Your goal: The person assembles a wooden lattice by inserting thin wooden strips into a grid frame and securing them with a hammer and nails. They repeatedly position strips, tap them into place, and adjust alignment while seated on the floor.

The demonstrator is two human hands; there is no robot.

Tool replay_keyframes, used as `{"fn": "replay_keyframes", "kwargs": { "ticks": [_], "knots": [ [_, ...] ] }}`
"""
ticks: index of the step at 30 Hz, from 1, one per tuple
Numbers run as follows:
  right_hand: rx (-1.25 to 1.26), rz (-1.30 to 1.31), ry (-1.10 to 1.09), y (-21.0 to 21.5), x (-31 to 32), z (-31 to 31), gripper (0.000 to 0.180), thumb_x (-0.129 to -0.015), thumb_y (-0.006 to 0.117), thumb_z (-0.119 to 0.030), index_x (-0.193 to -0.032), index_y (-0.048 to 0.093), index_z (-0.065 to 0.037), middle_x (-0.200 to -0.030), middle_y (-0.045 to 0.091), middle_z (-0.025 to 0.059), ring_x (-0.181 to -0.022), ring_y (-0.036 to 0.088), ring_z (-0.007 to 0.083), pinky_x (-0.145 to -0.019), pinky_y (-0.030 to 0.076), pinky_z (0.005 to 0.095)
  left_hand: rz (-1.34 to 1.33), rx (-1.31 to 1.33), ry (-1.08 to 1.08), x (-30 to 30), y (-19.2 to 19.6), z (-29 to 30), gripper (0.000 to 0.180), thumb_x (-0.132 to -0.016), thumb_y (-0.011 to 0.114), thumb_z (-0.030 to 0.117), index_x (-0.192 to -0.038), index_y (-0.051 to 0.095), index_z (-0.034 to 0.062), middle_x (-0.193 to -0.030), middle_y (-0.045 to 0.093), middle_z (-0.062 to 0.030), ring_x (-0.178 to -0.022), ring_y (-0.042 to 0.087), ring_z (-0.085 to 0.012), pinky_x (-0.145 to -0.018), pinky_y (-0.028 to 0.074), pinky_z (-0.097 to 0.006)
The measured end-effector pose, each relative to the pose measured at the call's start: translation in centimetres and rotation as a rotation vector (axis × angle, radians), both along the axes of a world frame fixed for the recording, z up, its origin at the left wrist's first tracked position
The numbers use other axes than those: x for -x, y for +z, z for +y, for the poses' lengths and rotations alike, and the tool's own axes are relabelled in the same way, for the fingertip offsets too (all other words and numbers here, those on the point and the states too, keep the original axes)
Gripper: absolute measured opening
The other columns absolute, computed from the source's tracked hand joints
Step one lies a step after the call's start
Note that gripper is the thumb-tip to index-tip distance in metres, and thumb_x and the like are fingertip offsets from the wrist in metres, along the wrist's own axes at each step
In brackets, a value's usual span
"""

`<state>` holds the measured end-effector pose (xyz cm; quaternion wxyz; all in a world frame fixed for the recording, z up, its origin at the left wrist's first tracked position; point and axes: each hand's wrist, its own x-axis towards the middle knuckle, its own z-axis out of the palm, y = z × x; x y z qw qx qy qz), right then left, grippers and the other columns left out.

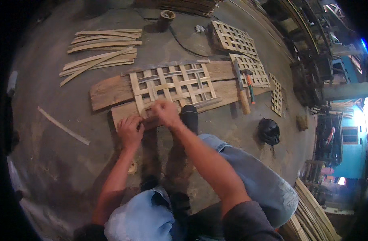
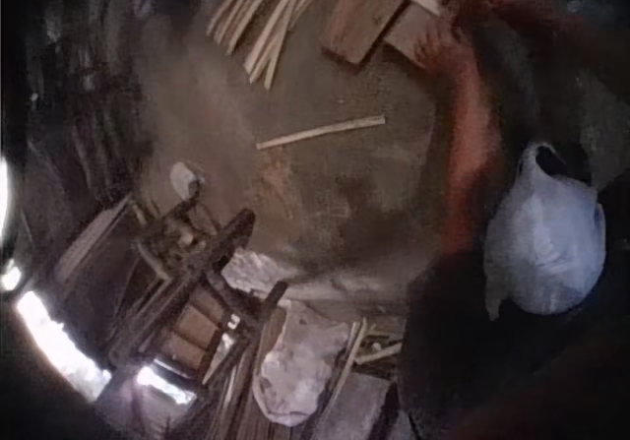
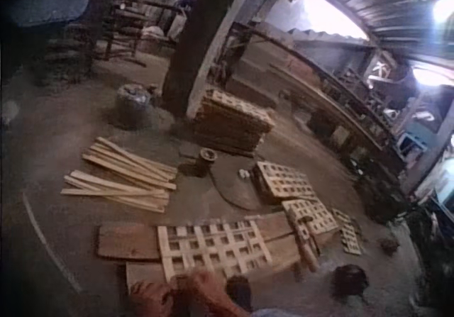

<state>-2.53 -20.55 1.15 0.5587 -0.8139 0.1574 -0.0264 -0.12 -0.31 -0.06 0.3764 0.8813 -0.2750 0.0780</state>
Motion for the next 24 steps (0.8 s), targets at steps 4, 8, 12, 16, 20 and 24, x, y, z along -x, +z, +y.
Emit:
{"fn": "replay_keyframes", "kwargs": {
  "ticks": [4, 8, 12, 16, 20, 24],
  "knots": [
    [0.496, -0.033, -0.58, 0.6, -1.9, -22.7, 0.028, -0.092, 0.06, -0.027, -0.107, 0.064, -0.003, -0.098, 0.068, 0.0129, -0.09, 0.063, 0.0247, -0.081, 0.051, 0.0384, 0.088, 0.039, -0.033, -0.1, 0.5, 0.4, 0.014, -0.079, 0.076, 0.019, -0.091, 0.07, 0.0162, -0.095, 0.067, 0.0021, -0.094, 0.059, -0.0225, -0.09, 0.042, -0.041],
    [0.831, 0.296, -0.658, -1.0, 5.5, -38.6, 0.061, -0.086, 0.067, -0.041, -0.133, 0.056, -0.003, -0.123, 0.065, 0.0249, -0.113, 0.062, 0.0395, -0.096, 0.048, 0.0499, 0.034, -0.085, -0.026, -0.6, 0.8, 2.1, 0.012, -0.08, 0.077, 0.021, -0.088, 0.07, 0.0169, -0.094, 0.067, 0.0029, -0.093, 0.059, -0.0213, -0.088, 0.041, -0.039],
    [1.602, 0.598, -0.425, 5.8, 19.5, -58.4, 0.048, -0.094, 0.06, -0.037, -0.127, 0.057, -0.002, -0.114, 0.066, 0.026, -0.11, 0.062, 0.046, -0.091, 0.049, 0.055, 0.091, 0.131, -0.057, 0.3, 1.6, -0.8, 0.01, -0.081, 0.076, 0.021, -0.087, 0.071, 0.015, -0.09, 0.066, 0.0007, -0.088, 0.058, -0.0235, -0.082, 0.041, -0.038],
    [1.078, 0.81, -0.281, -4.3, 16.8, -51.9, 0.043, -0.096, 0.058, -0.033, -0.126, 0.053, -0.002, -0.112, 0.067, 0.0281, -0.109, 0.062, 0.0483, -0.089, 0.05, 0.0539, 0.074, -0.014, -0.053, -0.6, 1.8, 1.5, 0.01, -0.08, 0.077, 0.018, -0.087, 0.071, 0.0144, -0.09, 0.066, 0.0003, -0.086, 0.057, -0.0233, -0.083, 0.04, -0.037],
    [1.191, 0.678, -0.325, -2.9, 19.0, -54.5, 0.042, -0.098, 0.054, -0.036, -0.119, 0.057, 0.0, -0.105, 0.067, 0.0306, -0.101, 0.064, 0.0496, -0.085, 0.051, 0.0537, 0.097, 0.02, -0.088, -0.3, 1.4, 0.4, 0.01, -0.08, 0.077, 0.018, -0.087, 0.071, 0.0144, -0.09, 0.066, -0.0005, -0.086, 0.057, -0.0236, -0.083, 0.04, -0.037],
    [1.22, 0.596, -0.237, -0.1, 18.7, -57.4, 0.042, -0.097, 0.058, -0.034, -0.112, 0.058, 0.005, -0.106, 0.064, 0.032, -0.102, 0.061, 0.0509, -0.086, 0.048, 0.0548, 0.088, 0.054, -0.084, -0.2, 1.3, -0.3, 0.01, -0.08, 0.077, 0.017, -0.088, 0.071, 0.0143, -0.091, 0.066, -0.0003, -0.086, 0.057, -0.0237, -0.084, 0.04, -0.038]
  ]
}}
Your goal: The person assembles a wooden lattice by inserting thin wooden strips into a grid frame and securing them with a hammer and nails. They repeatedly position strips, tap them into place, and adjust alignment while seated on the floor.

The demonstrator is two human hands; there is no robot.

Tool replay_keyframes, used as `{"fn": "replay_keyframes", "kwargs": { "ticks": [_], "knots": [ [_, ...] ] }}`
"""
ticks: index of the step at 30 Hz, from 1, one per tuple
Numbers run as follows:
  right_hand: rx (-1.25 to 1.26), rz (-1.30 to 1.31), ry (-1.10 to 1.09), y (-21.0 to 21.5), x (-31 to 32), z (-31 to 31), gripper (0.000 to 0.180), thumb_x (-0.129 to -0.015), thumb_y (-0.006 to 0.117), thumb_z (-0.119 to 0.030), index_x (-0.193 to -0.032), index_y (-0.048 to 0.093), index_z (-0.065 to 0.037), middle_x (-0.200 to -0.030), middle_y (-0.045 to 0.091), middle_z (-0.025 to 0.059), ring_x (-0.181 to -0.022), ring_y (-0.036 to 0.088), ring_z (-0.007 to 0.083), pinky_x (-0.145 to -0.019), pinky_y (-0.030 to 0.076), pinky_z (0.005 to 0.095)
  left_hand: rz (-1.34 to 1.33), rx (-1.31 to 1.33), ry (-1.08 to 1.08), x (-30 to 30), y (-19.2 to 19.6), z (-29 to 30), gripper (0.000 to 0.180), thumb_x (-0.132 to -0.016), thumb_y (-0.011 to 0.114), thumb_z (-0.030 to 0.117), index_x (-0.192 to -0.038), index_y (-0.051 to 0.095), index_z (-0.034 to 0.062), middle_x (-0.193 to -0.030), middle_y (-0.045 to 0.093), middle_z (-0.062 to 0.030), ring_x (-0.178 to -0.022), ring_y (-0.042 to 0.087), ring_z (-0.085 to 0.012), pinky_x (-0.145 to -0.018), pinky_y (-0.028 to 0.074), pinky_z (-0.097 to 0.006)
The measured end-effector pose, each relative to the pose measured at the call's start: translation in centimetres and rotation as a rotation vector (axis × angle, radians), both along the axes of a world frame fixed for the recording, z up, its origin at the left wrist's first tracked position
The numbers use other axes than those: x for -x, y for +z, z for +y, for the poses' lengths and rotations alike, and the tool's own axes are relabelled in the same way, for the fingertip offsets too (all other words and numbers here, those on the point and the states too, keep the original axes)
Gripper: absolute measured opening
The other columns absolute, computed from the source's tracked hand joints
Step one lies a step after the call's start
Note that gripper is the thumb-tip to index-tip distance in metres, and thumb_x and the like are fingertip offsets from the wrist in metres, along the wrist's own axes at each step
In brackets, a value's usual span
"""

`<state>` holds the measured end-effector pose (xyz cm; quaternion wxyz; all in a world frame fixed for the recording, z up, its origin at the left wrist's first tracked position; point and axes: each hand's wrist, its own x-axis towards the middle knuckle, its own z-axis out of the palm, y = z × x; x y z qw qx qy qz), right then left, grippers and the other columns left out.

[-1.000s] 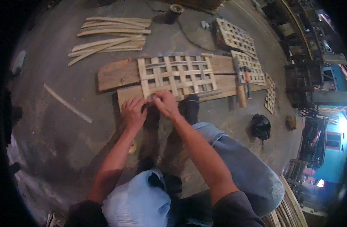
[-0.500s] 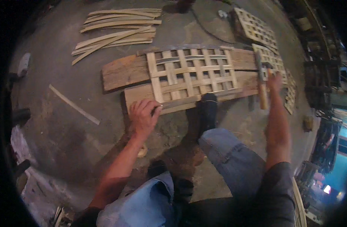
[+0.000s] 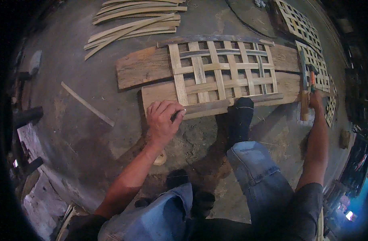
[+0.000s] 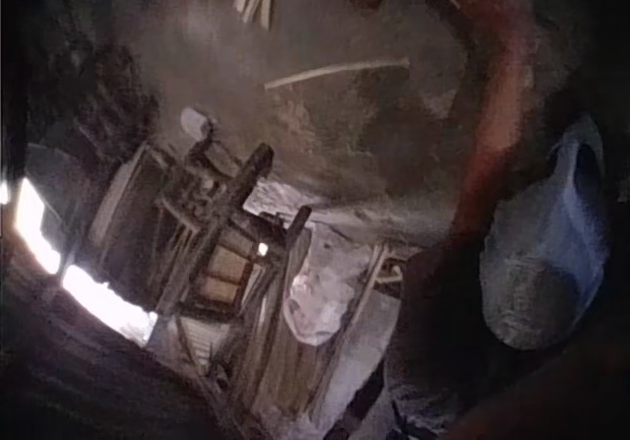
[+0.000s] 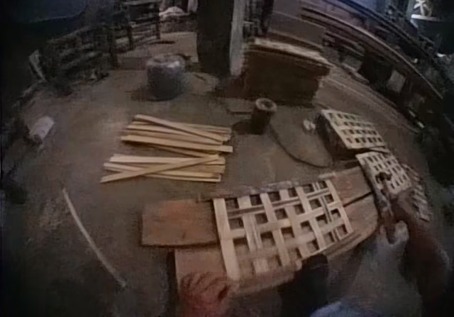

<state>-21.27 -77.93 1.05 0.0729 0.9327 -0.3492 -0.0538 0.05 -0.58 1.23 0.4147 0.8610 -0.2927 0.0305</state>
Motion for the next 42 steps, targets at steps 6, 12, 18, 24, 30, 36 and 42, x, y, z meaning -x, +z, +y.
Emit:
{"fn": "replay_keyframes", "kwargs": {
  "ticks": [6, 12, 18, 24, 30, 36, 42],
  "knots": [
    [-0.299, -0.489, -0.509, 0.9, -8.1, 15.8, 0.036, -0.099, 0.057, -0.035, -0.099, 0.06, 0.0, -0.084, 0.064, 0.0157, -0.077, 0.065, 0.0303, -0.069, 0.051, 0.0454, -0.007, -0.093, 0.055, -0.5, 0.5, 2.8, 0.009, -0.082, 0.075, 0.019, -0.089, 0.07, 0.015, -0.093, 0.067, 0.0, -0.089, 0.058, -0.0245, -0.087, 0.039, -0.039],
    [-1.475, -1.153, -0.296, 16.1, -16.7, 28.7, 0.03, -0.099, 0.06, -0.033, -0.117, 0.053, -0.009, -0.076, 0.054, 0.0008, -0.07, 0.057, 0.0137, -0.06, 0.048, 0.0359, -0.023, 0.013, 0.032, 0.3, 0.2, -0.1, 0.009, -0.082, 0.074, 0.023, -0.086, 0.069, 0.0167, -0.093, 0.065, 0.0026, -0.092, 0.057, -0.0226, -0.088, 0.039, -0.04],
    [-1.416, -1.313, -0.243, 13.8, -19.3, 54.0, 0.029, -0.104, 0.05, -0.033, -0.109, 0.054, -0.005, -0.074, 0.057, 0.007, -0.059, 0.056, 0.0184, -0.055, 0.05, 0.035, -0.033, 0.008, 0.027, -0.3, -0.4, 0.2, 0.011, -0.082, 0.075, 0.023, -0.087, 0.068, 0.016, -0.093, 0.064, 0.0011, -0.093, 0.058, -0.0235, -0.088, 0.04, -0.041],
    [-1.082, -0.572, -0.061, 9.5, -9.7, 66.1, 0.034, -0.107, 0.046, -0.03, -0.129, 0.049, -0.004, -0.077, 0.06, 0.0101, -0.061, 0.057, 0.0201, -0.057, 0.048, 0.0319, -0.028, 0.046, 0.025, 0.1, -0.7, 0.7, 0.014, -0.08, 0.076, 0.024, -0.086, 0.067, 0.0149, -0.094, 0.064, 0.0008, -0.094, 0.058, -0.0247, -0.089, 0.041, -0.041],
    [-0.73, -0.531, 0.084, 6.5, -8.6, 67.1, 0.023, -0.104, 0.05, -0.018, -0.12, 0.047, -0.002, -0.091, 0.062, 0.0284, -0.082, 0.059, 0.0513, -0.066, 0.048, 0.0517, -0.028, 0.045, 0.025, 0.1, -0.8, 0.4, 0.013, -0.08, 0.076, 0.02, -0.088, 0.067, 0.0152, -0.095, 0.064, 0.0019, -0.094, 0.058, -0.0242, -0.089, 0.04, -0.041],
    [-0.684, -0.59, 0.16, 5.3, -9.2, 66.3, 0.017, -0.103, 0.053, -0.017, -0.109, 0.049, -0.002, -0.084, 0.062, 0.0277, -0.077, 0.062, 0.0499, -0.06, 0.047, 0.0515, 0.004, 0.023, 0.028, 0.2, -0.5, 0.3, 0.014, -0.079, 0.077, 0.017, -0.089, 0.067, 0.0151, -0.094, 0.065, 0.0015, -0.093, 0.059, -0.0237, -0.088, 0.039, -0.041],
    [-0.738, -0.433, 0.015, 5.9, -9.6, 66.7, 0.023, -0.101, 0.056, -0.018, -0.116, 0.052, -0.002, -0.103, 0.068, 0.0265, -0.094, 0.064, 0.0481, -0.074, 0.053, 0.0538, -0.042, 0.031, 0.018, 0.1, -0.7, 0.5, 0.014, -0.079, 0.077, 0.017, -0.09, 0.068, 0.0149, -0.094, 0.065, 0.0017, -0.092, 0.058, -0.0237, -0.086, 0.039, -0.039]
  ]
}}
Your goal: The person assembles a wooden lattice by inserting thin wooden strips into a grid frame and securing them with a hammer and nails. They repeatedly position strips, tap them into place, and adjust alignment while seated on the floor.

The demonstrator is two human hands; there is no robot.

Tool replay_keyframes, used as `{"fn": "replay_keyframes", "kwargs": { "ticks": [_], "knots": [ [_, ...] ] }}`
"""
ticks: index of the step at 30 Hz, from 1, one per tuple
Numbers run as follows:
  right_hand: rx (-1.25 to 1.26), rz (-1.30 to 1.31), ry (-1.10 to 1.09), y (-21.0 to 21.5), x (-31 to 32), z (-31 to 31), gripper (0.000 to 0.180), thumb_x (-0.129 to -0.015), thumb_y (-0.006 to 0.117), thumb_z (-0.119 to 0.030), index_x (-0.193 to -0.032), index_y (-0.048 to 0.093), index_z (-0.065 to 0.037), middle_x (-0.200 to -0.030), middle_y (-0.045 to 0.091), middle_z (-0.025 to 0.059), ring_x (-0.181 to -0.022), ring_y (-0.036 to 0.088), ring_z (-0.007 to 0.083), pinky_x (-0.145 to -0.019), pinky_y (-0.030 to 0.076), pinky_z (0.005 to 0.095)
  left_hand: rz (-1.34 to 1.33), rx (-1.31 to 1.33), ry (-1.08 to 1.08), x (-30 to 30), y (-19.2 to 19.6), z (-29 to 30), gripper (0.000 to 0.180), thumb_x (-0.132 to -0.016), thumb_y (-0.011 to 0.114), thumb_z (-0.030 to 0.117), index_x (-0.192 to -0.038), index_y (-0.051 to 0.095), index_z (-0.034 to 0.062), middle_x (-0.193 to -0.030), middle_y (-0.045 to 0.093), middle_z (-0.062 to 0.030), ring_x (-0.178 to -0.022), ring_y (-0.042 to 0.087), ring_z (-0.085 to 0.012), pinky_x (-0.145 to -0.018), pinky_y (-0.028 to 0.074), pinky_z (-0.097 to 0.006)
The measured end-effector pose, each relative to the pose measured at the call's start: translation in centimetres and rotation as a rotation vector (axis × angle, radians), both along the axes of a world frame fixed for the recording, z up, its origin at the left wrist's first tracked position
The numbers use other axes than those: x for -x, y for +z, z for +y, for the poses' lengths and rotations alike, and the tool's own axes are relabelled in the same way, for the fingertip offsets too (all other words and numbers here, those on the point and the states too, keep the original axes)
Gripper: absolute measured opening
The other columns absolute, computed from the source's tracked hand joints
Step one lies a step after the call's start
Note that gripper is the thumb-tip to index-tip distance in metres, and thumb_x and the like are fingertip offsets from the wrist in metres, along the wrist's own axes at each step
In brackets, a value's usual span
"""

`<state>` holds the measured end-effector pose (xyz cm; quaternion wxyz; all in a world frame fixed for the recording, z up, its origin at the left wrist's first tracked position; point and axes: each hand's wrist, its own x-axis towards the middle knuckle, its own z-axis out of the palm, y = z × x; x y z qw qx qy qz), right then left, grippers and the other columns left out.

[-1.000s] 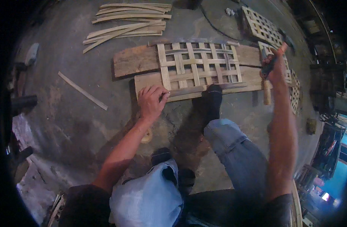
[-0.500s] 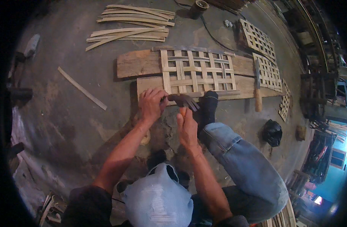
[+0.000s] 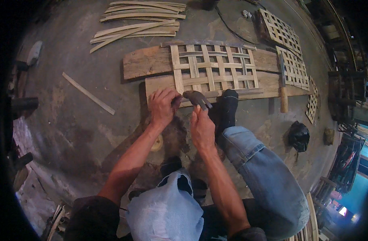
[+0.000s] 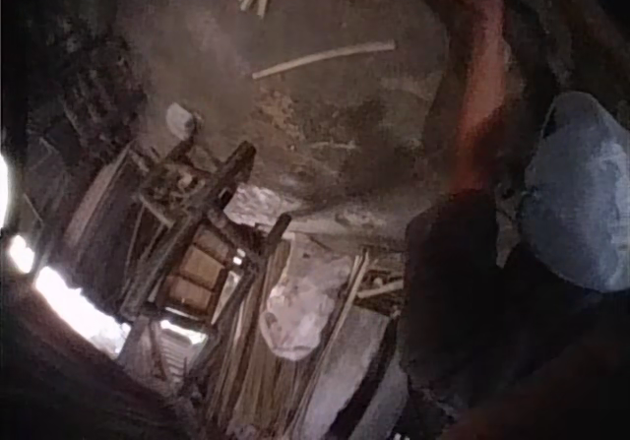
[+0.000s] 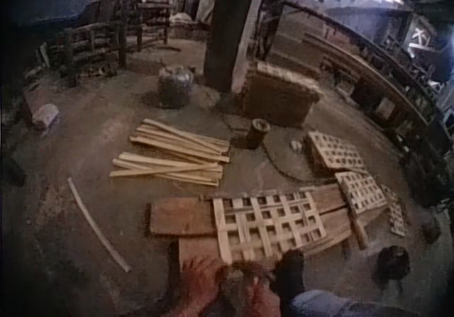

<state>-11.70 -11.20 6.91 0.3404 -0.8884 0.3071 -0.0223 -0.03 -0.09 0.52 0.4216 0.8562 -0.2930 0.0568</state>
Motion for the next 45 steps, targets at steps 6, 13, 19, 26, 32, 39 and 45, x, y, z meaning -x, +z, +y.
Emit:
{"fn": "replay_keyframes", "kwargs": {
  "ticks": [6, 13, 19, 26, 32, 39, 45],
  "knots": [
    [-0.034, -0.08, -0.036, 0.2, 0.4, 0.1, 0.024, -0.101, 0.055, -0.017, -0.117, 0.055, 0.0, -0.097, 0.066, 0.0262, -0.089, 0.065, 0.0474, -0.071, 0.051, 0.0525, 0.009, -0.032, 0.008, 0.0, 0.4, -0.1, 0.016, -0.078, 0.078, 0.018, -0.091, 0.069, 0.0154, -0.094, 0.066, 0.0023, -0.092, 0.058, -0.0229, -0.087, 0.04, -0.039],
    [0.09, -0.278, -0.008, -0.2, 0.7, -0.9, 0.019, -0.104, 0.051, -0.019, -0.114, 0.052, -0.003, -0.079, 0.06, 0.0221, -0.069, 0.061, 0.044, -0.058, 0.045, 0.0458, 0.069, 0.007, -0.086, -1.1, 0.5, 1.7, 0.019, -0.081, 0.077, 0.021, -0.098, 0.073, 0.0148, -0.097, 0.067, -0.0011, -0.096, 0.06, -0.0242, -0.087, 0.042, -0.039],
    [-0.006, -0.25, -0.068, -1.0, 0.8, -0.2, 0.022, -0.103, 0.052, -0.02, -0.115, 0.055, -0.002, -0.082, 0.062, 0.0237, -0.073, 0.062, 0.045, -0.063, 0.048, 0.0462, -0.02, -0.079, -0.143, -1.6, 1.0, 2.7, 0.018, -0.082, 0.076, 0.019, -0.099, 0.074, 0.0153, -0.1, 0.067, -0.0006, -0.097, 0.059, -0.0239, -0.086, 0.042, -0.038],
    [-0.011, -0.2, 0.035, -1.5, 1.3, 0.2, 0.025, -0.1, 0.055, -0.015, -0.12, 0.052, 0.0, -0.095, 0.065, 0.0278, -0.084, 0.064, 0.0494, -0.068, 0.05, 0.053, -0.054, -0.06, -0.089, -1.1, -0.4, 2.5, 0.016, -0.082, 0.076, 0.021, -0.097, 0.071, 0.0158, -0.097, 0.064, 0.0012, -0.097, 0.058, -0.0228, -0.088, 0.042, -0.038],
    [0.004, -0.21, -0.045, -2.0, 1.2, 0.5, 0.024, -0.097, 0.062, -0.017, -0.114, 0.057, 0.0, -0.09, 0.066, 0.0239, -0.078, 0.065, 0.0449, -0.068, 0.051, 0.0471, -0.07, -0.057, -0.079, -1.2, 0.0, 2.7, 0.017, -0.082, 0.077, 0.024, -0.095, 0.071, 0.015, -0.096, 0.064, 0.001, -0.096, 0.058, -0.0225, -0.088, 0.042, -0.038],
    [0.012, -0.324, -0.158, -3.4, -2.2, -3.9, 0.025, -0.087, 0.076, -0.011, -0.103, 0.058, -0.002, -0.086, 0.068, 0.0144, -0.072, 0.067, 0.0324, -0.068, 0.052, 0.0405, -0.064, 0.001, -0.101, -1.5, -0.2, 2.5, 0.021, -0.078, 0.08, 0.029, -0.092, 0.072, 0.0161, -0.096, 0.066, 0.0011, -0.096, 0.06, -0.0219, -0.089, 0.042, -0.038],
    [0.2, -0.229, -0.379, -1.1, -3.9, -9.5, 0.038, -0.086, 0.077, -0.026, -0.106, 0.058, 0.001, -0.092, 0.068, 0.0232, -0.085, 0.067, 0.0429, -0.075, 0.051, 0.0498, -0.072, -0.05, -0.074, -1.8, -0.9, 3.2, 0.025, -0.074, 0.082, 0.031, -0.093, 0.073, 0.0168, -0.097, 0.067, 0.0007, -0.097, 0.06, -0.0224, -0.089, 0.043, -0.039]
  ]
}}
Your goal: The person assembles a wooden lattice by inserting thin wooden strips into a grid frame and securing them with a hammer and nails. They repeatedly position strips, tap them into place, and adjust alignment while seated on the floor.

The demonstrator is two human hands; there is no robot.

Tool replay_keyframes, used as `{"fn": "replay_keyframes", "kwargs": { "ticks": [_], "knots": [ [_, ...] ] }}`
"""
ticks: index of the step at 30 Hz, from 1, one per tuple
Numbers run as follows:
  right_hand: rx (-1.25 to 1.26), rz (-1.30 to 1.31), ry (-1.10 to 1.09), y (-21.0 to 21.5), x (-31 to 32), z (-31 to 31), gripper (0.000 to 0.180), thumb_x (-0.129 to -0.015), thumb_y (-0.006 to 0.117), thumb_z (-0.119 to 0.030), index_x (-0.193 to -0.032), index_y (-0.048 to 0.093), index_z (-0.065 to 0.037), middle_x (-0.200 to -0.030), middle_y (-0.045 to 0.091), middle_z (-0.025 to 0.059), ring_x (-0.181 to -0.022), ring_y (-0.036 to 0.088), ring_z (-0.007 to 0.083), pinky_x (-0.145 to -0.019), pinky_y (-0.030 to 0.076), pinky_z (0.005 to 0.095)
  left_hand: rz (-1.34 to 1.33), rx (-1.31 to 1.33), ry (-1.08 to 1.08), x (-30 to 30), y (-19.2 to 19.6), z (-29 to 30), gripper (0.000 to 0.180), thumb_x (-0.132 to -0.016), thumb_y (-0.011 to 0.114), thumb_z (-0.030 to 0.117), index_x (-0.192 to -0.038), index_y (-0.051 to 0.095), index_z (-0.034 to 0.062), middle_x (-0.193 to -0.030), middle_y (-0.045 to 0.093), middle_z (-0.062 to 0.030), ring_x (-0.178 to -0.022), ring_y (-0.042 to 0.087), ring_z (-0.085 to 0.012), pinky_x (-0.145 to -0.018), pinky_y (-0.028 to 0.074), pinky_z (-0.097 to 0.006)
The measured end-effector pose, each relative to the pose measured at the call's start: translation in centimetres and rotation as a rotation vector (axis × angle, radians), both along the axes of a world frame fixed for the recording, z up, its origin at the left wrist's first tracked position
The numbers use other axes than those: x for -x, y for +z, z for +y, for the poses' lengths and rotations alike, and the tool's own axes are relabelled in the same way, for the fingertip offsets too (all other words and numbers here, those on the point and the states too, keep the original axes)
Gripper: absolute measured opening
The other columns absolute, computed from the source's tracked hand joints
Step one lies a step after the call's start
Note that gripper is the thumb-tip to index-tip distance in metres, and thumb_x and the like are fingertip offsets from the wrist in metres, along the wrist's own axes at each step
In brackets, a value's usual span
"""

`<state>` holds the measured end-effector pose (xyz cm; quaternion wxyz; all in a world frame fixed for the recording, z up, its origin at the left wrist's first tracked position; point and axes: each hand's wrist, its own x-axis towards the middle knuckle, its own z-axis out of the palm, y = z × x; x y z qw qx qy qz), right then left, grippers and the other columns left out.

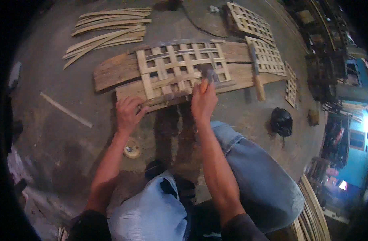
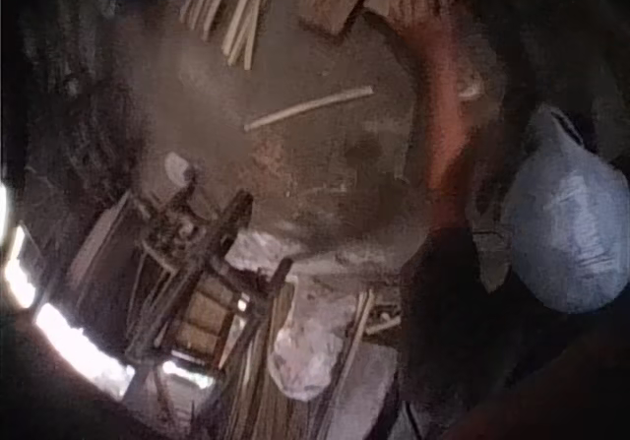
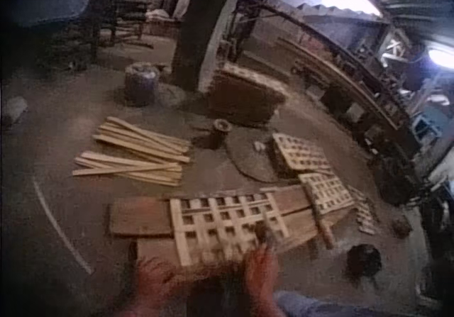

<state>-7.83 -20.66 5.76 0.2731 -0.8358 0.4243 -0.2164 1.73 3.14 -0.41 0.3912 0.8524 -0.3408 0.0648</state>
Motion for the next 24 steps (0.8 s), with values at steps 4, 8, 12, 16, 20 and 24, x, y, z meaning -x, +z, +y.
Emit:
{"fn": "replay_keyframes", "kwargs": {
  "ticks": [4, 8, 12, 16, 20, 24],
  "knots": [
    [0.14, 0.193, -0.193, 0.1, 0.4, -16.5, 0.05, -0.082, 0.078, -0.038, -0.101, 0.06, 0.004, -0.094, 0.07, 0.0255, -0.084, 0.07, 0.041, -0.082, 0.052, 0.0491, 0.017, 0.005, -0.012, 0.7, 0.3, -1.0, 0.025, -0.075, 0.082, 0.031, -0.093, 0.073, 0.0165, -0.096, 0.067, 0.0008, -0.096, 0.06, -0.0225, -0.089, 0.043, -0.039],
    [-0.154, 0.062, -0.232, -2.0, 4.8, -24.3, 0.034, -0.081, 0.08, -0.012, -0.101, 0.055, -0.001, -0.082, 0.067, 0.0079, -0.071, 0.07, 0.0186, -0.057, 0.056, 0.0303, 0.035, 0.017, -0.031, 0.4, 0.3, -1.0, 0.025, -0.077, 0.081, 0.03, -0.092, 0.071, 0.0122, -0.097, 0.068, -0.0026, -0.096, 0.06, -0.0254, -0.087, 0.043, -0.039],
    [-0.459, -0.253, -0.242, -3.9, 5.5, -23.6, 0.043, -0.081, 0.078, -0.002, -0.113, 0.05, -0.003, -0.084, 0.068, 0.0065, -0.075, 0.07, 0.0188, -0.059, 0.057, 0.0279, 0.023, 0.004, -0.021, 0.3, 0.3, -0.3, 0.026, -0.078, 0.08, 0.032, -0.093, 0.072, 0.0123, -0.096, 0.068, -0.0018, -0.096, 0.06, -0.0245, -0.087, 0.043, -0.039],
    [-0.221, -0.048, -0.274, -6.3, 6.1, -25.1, 0.037, -0.078, 0.081, -0.01, -0.104, 0.056, -0.004, -0.087, 0.069, 0.0068, -0.076, 0.068, 0.0162, -0.062, 0.055, 0.0293, 0.024, 0.013, -0.023, 0.4, 0.6, -0.6, 0.025, -0.078, 0.08, 0.032, -0.094, 0.073, 0.0143, -0.096, 0.068, 0.0, -0.096, 0.06, -0.0226, -0.088, 0.043, -0.038],
    [-0.031, 0.128, -0.336, -7.2, 6.8, -25.0, 0.039, -0.074, 0.086, -0.019, -0.1, 0.062, -0.004, -0.086, 0.071, 0.0055, -0.074, 0.066, 0.0151, -0.067, 0.054, 0.0325, 0.042, 0.03, -0.022, 0.7, 0.5, -0.8, 0.024, -0.079, 0.08, 0.032, -0.094, 0.073, 0.0144, -0.095, 0.068, 0.0001, -0.095, 0.061, -0.0224, -0.087, 0.043, -0.038],
    [-0.109, 0.053, -0.328, -6.6, 5.3, -22.3, 0.043, -0.073, 0.087, -0.021, -0.104, 0.063, -0.003, -0.085, 0.071, 0.005, -0.075, 0.065, 0.0166, -0.072, 0.053, 0.0343, 0.012, 0.029, -0.004, 0.3, 0.1, 0.1, 0.025, -0.078, 0.081, 0.033, -0.093, 0.073, 0.0144, -0.094, 0.068, 0.0005, -0.093, 0.061, -0.0226, -0.087, 0.043, -0.037]
  ]
}}
